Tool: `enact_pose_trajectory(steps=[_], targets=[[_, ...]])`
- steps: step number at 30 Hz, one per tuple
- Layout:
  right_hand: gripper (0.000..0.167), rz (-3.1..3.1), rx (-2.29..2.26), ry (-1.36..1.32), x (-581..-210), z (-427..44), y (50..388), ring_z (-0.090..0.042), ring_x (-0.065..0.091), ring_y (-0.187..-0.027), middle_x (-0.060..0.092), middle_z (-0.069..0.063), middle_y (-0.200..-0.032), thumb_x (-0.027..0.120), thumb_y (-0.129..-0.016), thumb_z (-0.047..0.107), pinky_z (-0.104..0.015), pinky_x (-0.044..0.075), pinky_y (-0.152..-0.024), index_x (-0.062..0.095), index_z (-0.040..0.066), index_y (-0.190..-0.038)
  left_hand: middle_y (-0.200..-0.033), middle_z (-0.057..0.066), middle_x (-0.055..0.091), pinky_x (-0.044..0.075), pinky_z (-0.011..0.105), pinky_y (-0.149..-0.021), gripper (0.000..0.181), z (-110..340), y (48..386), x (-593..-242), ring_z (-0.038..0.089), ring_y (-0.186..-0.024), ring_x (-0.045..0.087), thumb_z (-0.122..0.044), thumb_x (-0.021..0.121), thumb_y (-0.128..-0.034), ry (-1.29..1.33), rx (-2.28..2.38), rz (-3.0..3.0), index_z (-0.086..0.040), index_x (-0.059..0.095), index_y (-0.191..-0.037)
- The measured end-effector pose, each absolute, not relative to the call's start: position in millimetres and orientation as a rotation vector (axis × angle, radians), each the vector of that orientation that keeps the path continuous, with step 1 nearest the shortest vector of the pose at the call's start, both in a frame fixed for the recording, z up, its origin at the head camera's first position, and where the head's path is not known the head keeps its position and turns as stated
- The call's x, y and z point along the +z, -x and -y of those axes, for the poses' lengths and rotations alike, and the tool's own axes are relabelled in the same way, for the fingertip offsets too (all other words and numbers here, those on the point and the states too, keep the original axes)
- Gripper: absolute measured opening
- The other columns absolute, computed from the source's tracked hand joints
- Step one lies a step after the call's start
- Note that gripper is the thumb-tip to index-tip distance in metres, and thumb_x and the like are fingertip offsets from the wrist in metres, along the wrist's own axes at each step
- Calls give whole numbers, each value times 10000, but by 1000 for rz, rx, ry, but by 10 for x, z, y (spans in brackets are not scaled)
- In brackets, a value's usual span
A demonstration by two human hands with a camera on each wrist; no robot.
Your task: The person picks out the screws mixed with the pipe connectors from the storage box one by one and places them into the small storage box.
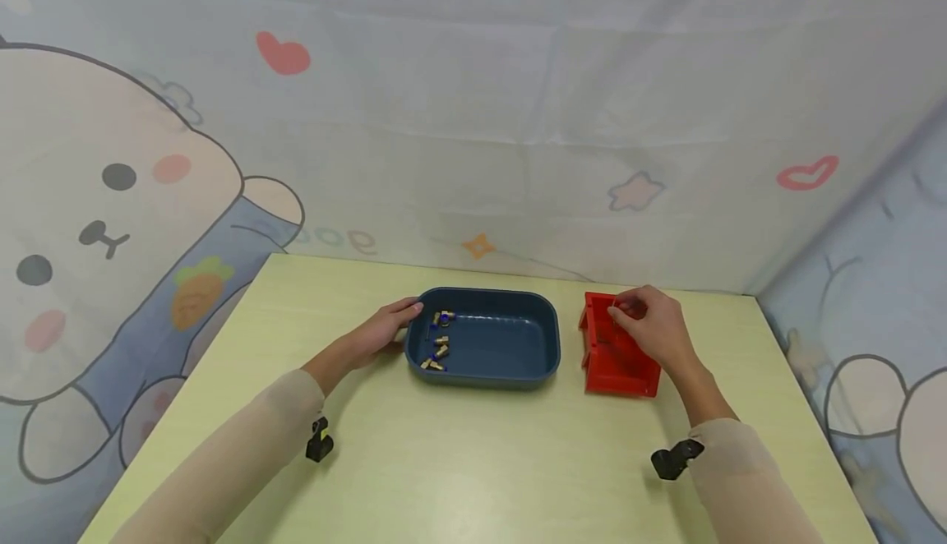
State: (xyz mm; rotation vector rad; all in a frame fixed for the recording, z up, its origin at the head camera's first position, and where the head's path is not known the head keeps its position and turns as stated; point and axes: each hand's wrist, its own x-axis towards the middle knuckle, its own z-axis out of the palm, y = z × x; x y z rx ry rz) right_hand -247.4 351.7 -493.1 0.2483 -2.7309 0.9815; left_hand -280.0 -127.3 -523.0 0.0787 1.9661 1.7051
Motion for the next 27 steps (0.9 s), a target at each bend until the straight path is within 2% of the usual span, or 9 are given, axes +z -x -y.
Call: enact_pose_trajectory(steps=[7,18,27], targets=[[199,2755,965,-259,-4986,-3480,2496,-285,675,-869,716,-143,-987,789,-979,146,-180,507,-721,744,-18,-1083,-1677,154,377,443,523,-1156,622,1277,2798,-5217,339,-1582,278,-429,459,-1147,-76,1697,-1973,-122,324,-1670],[249,2802,927,-210,-4996,-3403,2420,-318,644,-914,705,-168,-1023,763,-999,166,-393,541,-795,730,-41,-1134,-1680,164,369,446,528,-1152,618,1304,2742,-5227,345,-1579,283,-431,461,-1145,-98,1685,-1973,-123,335,-1666],[278,2788,927,-203,-5003,-3344,2277,-327,654,-933,710,-181,-1044,766,-1001,170,-416,545,-815,726,-50,-1166,-1677,140,383,456,519,-1141,625,1342,2696,-5230,331,-1579,287,-452,464,-1140,-126,1663,-1986,-141,341,-1667]])
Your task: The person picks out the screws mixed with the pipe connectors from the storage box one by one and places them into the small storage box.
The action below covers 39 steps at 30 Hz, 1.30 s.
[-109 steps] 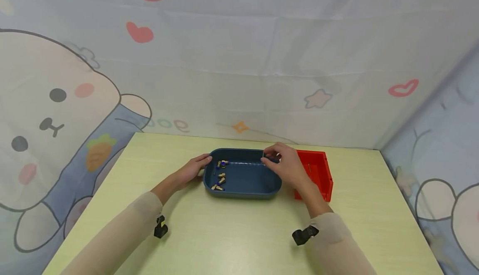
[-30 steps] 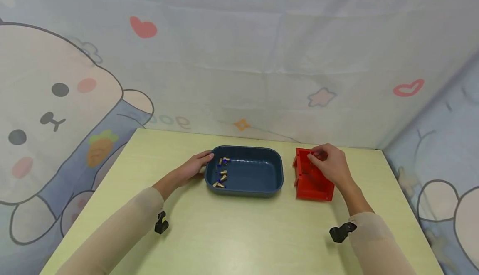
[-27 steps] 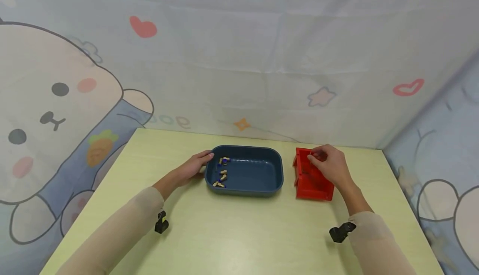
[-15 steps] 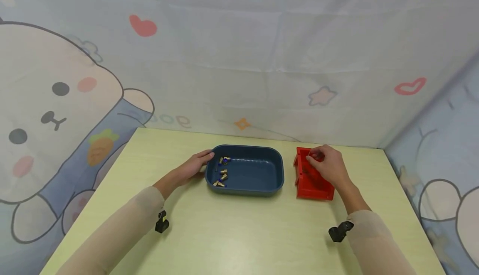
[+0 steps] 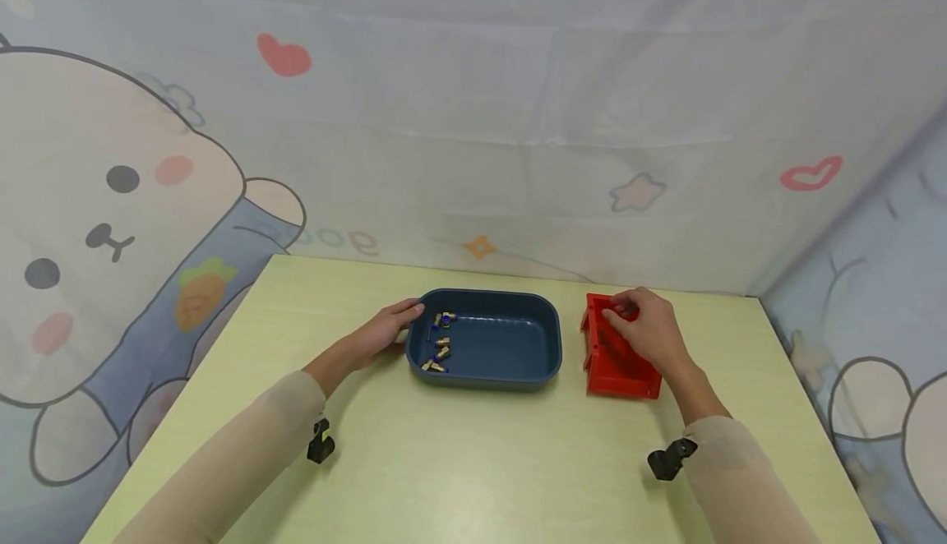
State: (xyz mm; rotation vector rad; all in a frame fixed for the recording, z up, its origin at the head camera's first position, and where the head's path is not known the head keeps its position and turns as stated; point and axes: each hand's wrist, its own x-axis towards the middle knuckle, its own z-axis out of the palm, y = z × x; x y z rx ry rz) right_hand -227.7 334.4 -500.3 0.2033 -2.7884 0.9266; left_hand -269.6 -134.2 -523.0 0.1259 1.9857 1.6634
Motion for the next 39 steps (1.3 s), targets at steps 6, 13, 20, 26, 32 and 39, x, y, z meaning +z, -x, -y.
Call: enact_pose_trajectory(steps=[6,13,20,26,32,39], targets=[[285,2793,962,-227,-4907,-3249,2282,-314,652,-938,714,-166,-1063,762,-1005,184,-428,561,-825,725,-30,-1189,-1671,133,396,456,522,-1143,624,1361,2719,-5223,326,-1577,295,-456,474,-1137,-106,1672,-1982,-150,349,-1666],[208,2717,998,-332,-4823,-3007,2338,-256,658,-884,711,-91,-995,781,-991,176,-312,536,-763,757,14,-1120,-1677,156,378,452,524,-1147,627,1389,2714,-5243,342,-1578,286,-448,468,-1140,-106,1673,-1986,-130,340,-1665],[185,2672,1056,-456,-4753,-2708,2361,-224,673,-844,711,-58,-957,819,-952,131,-281,543,-725,771,26,-1096,-1690,153,356,482,492,-1119,641,1372,2708,-5270,336,-1580,282,-462,469,-1137,-102,1661,-1985,-137,329,-1671],[219,2702,1088,-535,-4738,-2513,2390,-213,661,-882,712,-50,-991,815,-958,153,-325,561,-750,770,12,-1119,-1695,145,350,480,504,-1121,652,1357,2712,-5256,337,-1585,273,-466,467,-1137,-115,1655,-1994,-135,314,-1677],[218,2696,1087,-572,-4771,-2406,2423,-213,665,-881,707,-50,-982,819,-957,158,-359,573,-756,772,11,-1110,-1702,148,333,456,521,-1146,655,1358,2698,-5227,343,-1590,257,-454,459,-1141,-130,1658,-1978,-133,287,-1686],[205,2688,1076,-599,-4783,-2302,2419,-197,657,-868,702,-37,-965,817,-957,137,-334,569,-753,772,7,-1109,-1690,135,360,466,506,-1140,645,1349,2707,-5239,331,-1587,270,-459,462,-1140,-129,1660,-1981,-146,304,-1682]])
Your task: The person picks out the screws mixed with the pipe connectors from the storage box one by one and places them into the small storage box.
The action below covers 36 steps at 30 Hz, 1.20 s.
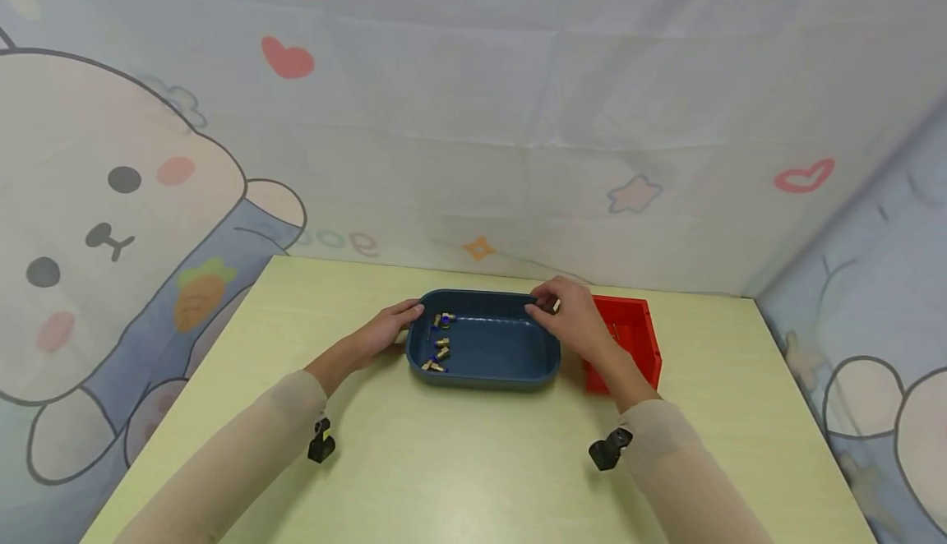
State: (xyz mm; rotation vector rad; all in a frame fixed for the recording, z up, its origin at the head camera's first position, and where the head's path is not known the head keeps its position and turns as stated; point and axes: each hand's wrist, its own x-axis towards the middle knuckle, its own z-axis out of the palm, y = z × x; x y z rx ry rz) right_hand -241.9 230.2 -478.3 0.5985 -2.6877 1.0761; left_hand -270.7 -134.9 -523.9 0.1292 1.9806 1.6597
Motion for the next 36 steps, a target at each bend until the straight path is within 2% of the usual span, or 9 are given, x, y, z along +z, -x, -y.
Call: enact_pose_trajectory(steps=[9,15,23,30,36], targets=[[258,2683,1146,-587,-4784,-2153,2392,-197,672,-870,704,-46,-989,818,-957,132,-301,588,-769,753,-7,-1164,-1688,135,363,463,509,-1142,645,1349,2703,-5242,322,-1586,273,-458,467,-1139,-115,1668,-1970,-146,307,-1681],[307,2691,1192,-608,-4835,-2021,2395,-202,690,-863,720,-68,-1029,806,-971,155,-334,595,-789,728,-18,-1212,-1687,145,363,454,520,-1149,648,1355,2706,-5213,331,-1583,279,-451,470,-1139,-115,1673,-1975,-131,309,-1679],[307,2682,1217,-651,-4936,-1848,2448,-190,698,-877,719,-65,-1042,811,-967,156,-355,605,-805,736,-22,-1205,-1691,158,352,437,540,-1159,647,1348,2705,-5229,346,-1584,273,-442,467,-1141,-130,1674,-1977,-119,306,-1677],[293,2655,1227,-670,-4959,-1662,2444,-230,709,-903,726,-92,-1038,813,-955,131,-400,612,-818,743,-40,-1182,-1693,155,347,440,538,-1157,656,1343,2705,-5232,343,-1587,265,-447,467,-1140,-130,1672,-1975,-120,292,-1682],[292,2639,1205,-714,-5031,-1482,2449,-226,702,-917,713,-89,-1033,808,-966,163,-392,602,-809,753,-28,-1179,-1690,162,352,443,541,-1153,658,1335,2710,-5249,348,-1584,269,-446,472,-1138,-127,1675,-1978,-112,298,-1678]])
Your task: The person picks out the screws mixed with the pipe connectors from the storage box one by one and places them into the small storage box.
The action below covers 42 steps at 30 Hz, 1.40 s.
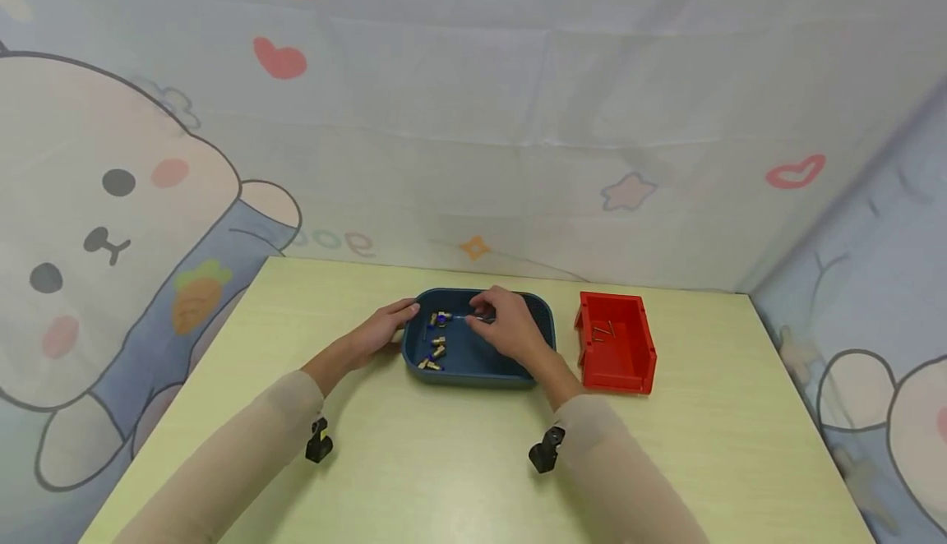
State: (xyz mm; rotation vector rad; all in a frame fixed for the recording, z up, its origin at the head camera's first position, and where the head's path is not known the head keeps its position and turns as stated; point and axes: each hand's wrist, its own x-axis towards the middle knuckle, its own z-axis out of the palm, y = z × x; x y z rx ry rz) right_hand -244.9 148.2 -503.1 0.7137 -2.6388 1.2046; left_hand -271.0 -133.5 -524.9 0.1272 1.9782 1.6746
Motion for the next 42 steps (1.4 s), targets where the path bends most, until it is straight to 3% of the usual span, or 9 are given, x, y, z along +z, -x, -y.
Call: enact_pose_trajectory(steps=[16,42], targets=[[346,2660,1206,-734,-5235,-1213,2507,-247,704,-1008,724,-121,-1112,833,-944,166,-405,593,-866,743,-24,-1219,-1676,146,382,450,524,-1151,641,1333,2693,-5235,341,-1572,303,-458,459,-1140,-134,1667,-1979,-129,320,-1673],[276,2751,1074,-876,-5248,-888,2578,-254,731,-976,767,-118,-1058,822,-934,115,-415,590,-896,757,-28,-1161,-1683,150,371,470,510,-1133,633,1336,2707,-5261,339,-1561,328,-433,462,-1143,-148,1686,-1982,-117,321,-1672]])
